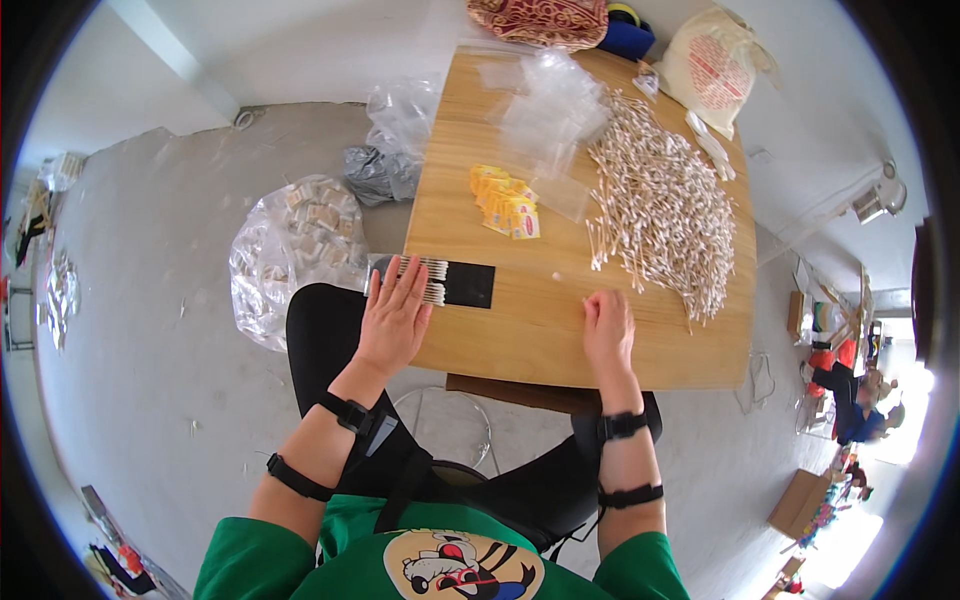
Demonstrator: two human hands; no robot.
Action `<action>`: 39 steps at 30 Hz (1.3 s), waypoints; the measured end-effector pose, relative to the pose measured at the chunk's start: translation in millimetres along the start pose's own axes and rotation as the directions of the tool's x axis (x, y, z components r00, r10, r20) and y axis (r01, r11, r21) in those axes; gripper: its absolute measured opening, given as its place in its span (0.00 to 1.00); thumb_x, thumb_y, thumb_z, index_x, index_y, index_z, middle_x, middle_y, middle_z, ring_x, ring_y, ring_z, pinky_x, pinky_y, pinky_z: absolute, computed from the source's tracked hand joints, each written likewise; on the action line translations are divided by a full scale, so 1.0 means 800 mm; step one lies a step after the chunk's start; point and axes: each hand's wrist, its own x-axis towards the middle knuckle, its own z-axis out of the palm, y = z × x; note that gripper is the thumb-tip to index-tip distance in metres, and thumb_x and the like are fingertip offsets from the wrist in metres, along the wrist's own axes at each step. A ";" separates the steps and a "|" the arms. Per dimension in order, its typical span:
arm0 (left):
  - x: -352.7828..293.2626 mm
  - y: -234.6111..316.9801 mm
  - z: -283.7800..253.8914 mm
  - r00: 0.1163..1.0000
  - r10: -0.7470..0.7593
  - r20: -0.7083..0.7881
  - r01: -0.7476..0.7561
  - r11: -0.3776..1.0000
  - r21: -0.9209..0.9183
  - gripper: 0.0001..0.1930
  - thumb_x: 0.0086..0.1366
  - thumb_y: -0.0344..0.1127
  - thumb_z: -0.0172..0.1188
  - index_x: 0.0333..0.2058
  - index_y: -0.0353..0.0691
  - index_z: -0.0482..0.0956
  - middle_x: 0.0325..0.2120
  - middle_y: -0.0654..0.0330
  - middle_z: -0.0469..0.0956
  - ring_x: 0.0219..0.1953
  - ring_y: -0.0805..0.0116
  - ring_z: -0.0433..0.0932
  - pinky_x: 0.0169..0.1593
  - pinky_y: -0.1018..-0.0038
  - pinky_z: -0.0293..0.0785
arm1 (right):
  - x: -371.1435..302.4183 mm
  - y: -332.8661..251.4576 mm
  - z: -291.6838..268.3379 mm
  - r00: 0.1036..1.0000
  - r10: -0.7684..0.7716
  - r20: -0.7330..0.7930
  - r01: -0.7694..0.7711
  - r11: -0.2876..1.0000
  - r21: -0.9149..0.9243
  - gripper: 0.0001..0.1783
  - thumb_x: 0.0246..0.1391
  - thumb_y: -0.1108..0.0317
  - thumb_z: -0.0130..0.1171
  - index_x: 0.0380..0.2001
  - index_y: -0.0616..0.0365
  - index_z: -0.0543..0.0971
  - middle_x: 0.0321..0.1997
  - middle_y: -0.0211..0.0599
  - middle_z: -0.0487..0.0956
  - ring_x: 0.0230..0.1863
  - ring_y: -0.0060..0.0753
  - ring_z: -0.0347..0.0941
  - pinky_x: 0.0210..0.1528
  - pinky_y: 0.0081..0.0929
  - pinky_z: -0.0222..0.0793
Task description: Arranging and packing cotton swabs into small plastic bags.
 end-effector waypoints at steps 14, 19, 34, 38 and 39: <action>0.004 0.006 -0.009 0.999 -0.019 0.027 0.022 0.996 -0.090 0.30 0.72 0.39 0.53 0.70 0.41 0.62 0.73 0.56 0.57 0.75 0.45 0.50 0.75 0.49 0.45 | 0.025 -0.146 0.057 0.927 -0.361 0.101 0.301 0.879 0.370 0.06 0.54 0.80 0.60 0.35 0.60 0.78 0.35 0.43 0.78 0.38 0.52 0.76 0.40 0.43 0.74; 0.004 0.005 -0.012 1.000 -0.020 0.016 0.022 0.992 -0.126 0.29 0.71 0.39 0.54 0.69 0.40 0.63 0.72 0.55 0.58 0.75 0.44 0.51 0.75 0.50 0.46 | 0.030 -0.154 0.064 0.898 -0.425 0.117 0.363 0.863 0.350 0.07 0.54 0.80 0.60 0.36 0.60 0.78 0.36 0.41 0.77 0.39 0.51 0.76 0.39 0.42 0.75; 0.006 0.006 -0.011 1.000 -0.017 0.010 0.018 0.991 -0.130 0.29 0.71 0.40 0.55 0.68 0.40 0.65 0.72 0.55 0.58 0.75 0.46 0.50 0.75 0.53 0.47 | 0.033 -0.180 0.083 0.853 -0.514 0.089 0.482 0.842 0.243 0.11 0.47 0.80 0.58 0.37 0.59 0.79 0.37 0.39 0.77 0.42 0.45 0.77 0.40 0.38 0.78; 0.005 0.005 -0.010 1.000 -0.017 0.013 0.019 0.990 -0.141 0.29 0.71 0.40 0.55 0.68 0.40 0.65 0.72 0.55 0.58 0.75 0.46 0.50 0.75 0.53 0.47 | 0.030 -0.185 0.090 0.870 -0.492 0.034 0.462 0.838 0.291 0.10 0.47 0.81 0.60 0.35 0.59 0.78 0.35 0.39 0.77 0.40 0.46 0.77 0.38 0.40 0.77; 0.005 0.006 -0.010 1.000 -0.017 0.013 0.019 0.990 -0.141 0.29 0.71 0.40 0.55 0.68 0.40 0.65 0.72 0.55 0.58 0.75 0.46 0.50 0.75 0.53 0.47 | 0.029 -0.186 0.091 0.871 -0.489 0.034 0.461 0.841 0.284 0.10 0.46 0.79 0.58 0.35 0.59 0.78 0.36 0.38 0.78 0.41 0.45 0.77 0.39 0.39 0.78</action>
